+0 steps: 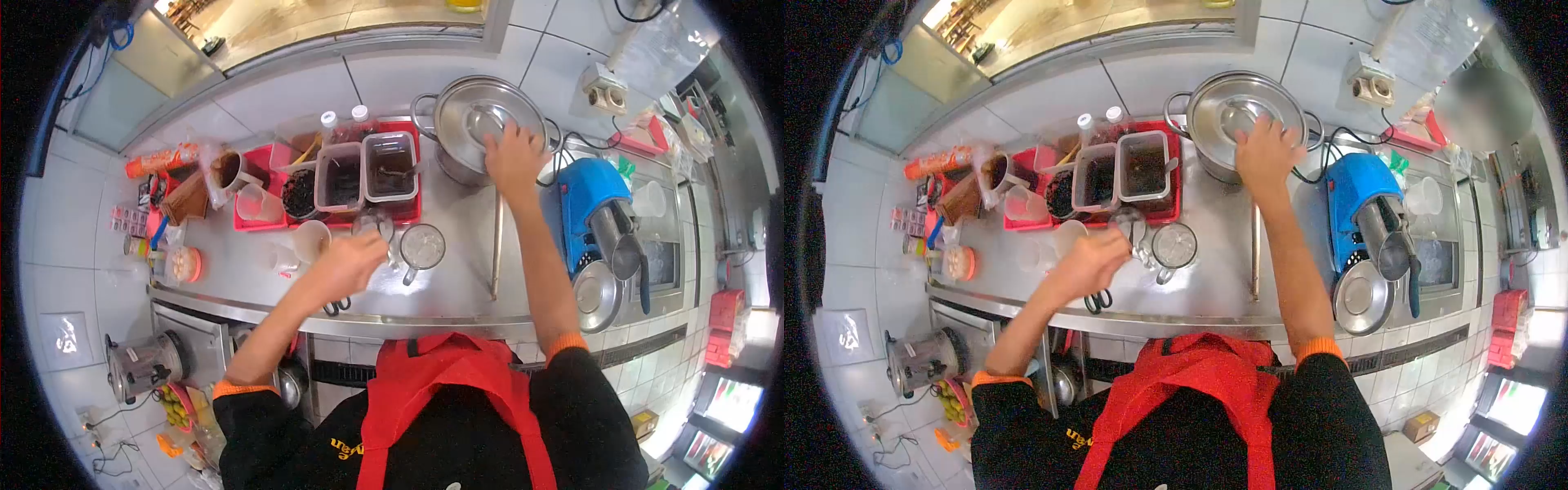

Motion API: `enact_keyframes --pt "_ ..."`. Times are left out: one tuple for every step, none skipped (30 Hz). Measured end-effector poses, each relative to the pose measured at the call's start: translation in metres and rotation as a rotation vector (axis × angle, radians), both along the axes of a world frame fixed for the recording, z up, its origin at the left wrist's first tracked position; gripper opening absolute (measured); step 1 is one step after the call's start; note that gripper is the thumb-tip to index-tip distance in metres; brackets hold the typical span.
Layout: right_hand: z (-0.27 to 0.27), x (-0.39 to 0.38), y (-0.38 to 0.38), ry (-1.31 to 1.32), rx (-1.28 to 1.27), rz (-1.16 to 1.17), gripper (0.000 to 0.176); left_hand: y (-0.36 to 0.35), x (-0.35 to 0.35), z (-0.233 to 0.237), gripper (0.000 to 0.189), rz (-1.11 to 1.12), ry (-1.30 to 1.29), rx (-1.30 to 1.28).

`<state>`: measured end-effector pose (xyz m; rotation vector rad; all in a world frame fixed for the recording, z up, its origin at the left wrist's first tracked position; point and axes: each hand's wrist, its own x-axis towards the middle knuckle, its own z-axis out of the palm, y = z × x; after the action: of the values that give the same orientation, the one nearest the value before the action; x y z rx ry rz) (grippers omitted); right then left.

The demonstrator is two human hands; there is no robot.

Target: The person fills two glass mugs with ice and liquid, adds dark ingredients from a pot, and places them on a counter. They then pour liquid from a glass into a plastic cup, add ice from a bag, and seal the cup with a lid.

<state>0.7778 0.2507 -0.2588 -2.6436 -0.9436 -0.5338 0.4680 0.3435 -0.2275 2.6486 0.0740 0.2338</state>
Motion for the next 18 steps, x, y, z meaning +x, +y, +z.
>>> enact_keyframes --pt "0.01 0.014 0.005 0.004 0.012 -0.012 0.036 -0.006 0.003 0.001 0.01 -0.012 0.004 0.012" --pt "0.017 0.028 0.009 0.124 -0.064 0.034 0.037 -0.013 0.002 0.002 0.011 0.008 -0.013 0.024" --pt "0.016 0.037 0.014 0.25 -0.148 0.09 0.038 -0.019 -0.003 0.001 0.011 0.036 -0.022 0.029" --pt "0.011 0.044 0.018 0.262 -0.151 0.101 0.038 -0.018 -0.005 -0.003 0.011 0.021 -0.009 0.043" --pt "0.007 0.052 0.021 0.277 -0.165 0.161 0.035 -0.019 -0.008 -0.004 0.011 0.031 -0.001 0.038" --pt "0.004 0.058 0.024 0.286 -0.175 0.217 0.033 -0.019 -0.009 -0.003 0.011 0.053 -0.024 0.031" --pt "0.0 0.061 0.026 0.286 -0.174 0.218 0.033 -0.017 -0.008 -0.002 0.011 0.07 -0.051 0.027" --pt "-0.006 0.062 0.027 0.318 -0.119 0.238 0.033 -0.015 -0.008 -0.002 0.011 0.069 -0.05 0.026" --pt "-0.009 0.062 0.028 0.351 -0.064 0.256 0.033 -0.012 -0.009 -0.002 0.01 0.081 -0.089 -0.001" --pt "-0.013 0.062 0.028 0.357 -0.07 0.252 0.033 -0.011 -0.011 -0.002 0.009 0.092 -0.125 -0.033" --pt "-0.017 0.063 0.027 0.357 0.015 0.281 0.032 -0.007 -0.012 0.0 0.009 0.089 -0.122 -0.041" --pt "-0.018 0.065 0.025 0.353 0.1 0.309 0.031 -0.002 -0.01 0.007 0.011 0.176 -0.189 -0.099" --pt "-0.013 0.064 0.021 0.353 0.092 0.301 0.031 0.005 -0.006 0.009 0.012 0.262 -0.255 -0.159" --pt "-0.007 0.064 0.018 0.348 0.181 0.272 0.032 0.017 -0.003 0.003 0.012 0.26 -0.256 -0.168" --pt "0.001 0.064 0.017 0.345 0.271 0.25 0.033 0.032 -0.002 -0.008 0.013 0.339 -0.209 -0.269" --pt "0.005 0.067 0.013 0.355 0.266 0.254 0.033 0.041 -0.002 -0.013 0.014 0.42 -0.153 -0.366" --pt "0.008 0.076 0.006 0.349 0.363 0.268 0.035 0.047 -0.003 -0.015 0.014 0.426 -0.144 -0.363" --pt "0.015 0.084 0.003 0.334 0.464 0.278 0.037 0.055 0.001 -0.013 0.015 0.424 -0.077 -0.363"
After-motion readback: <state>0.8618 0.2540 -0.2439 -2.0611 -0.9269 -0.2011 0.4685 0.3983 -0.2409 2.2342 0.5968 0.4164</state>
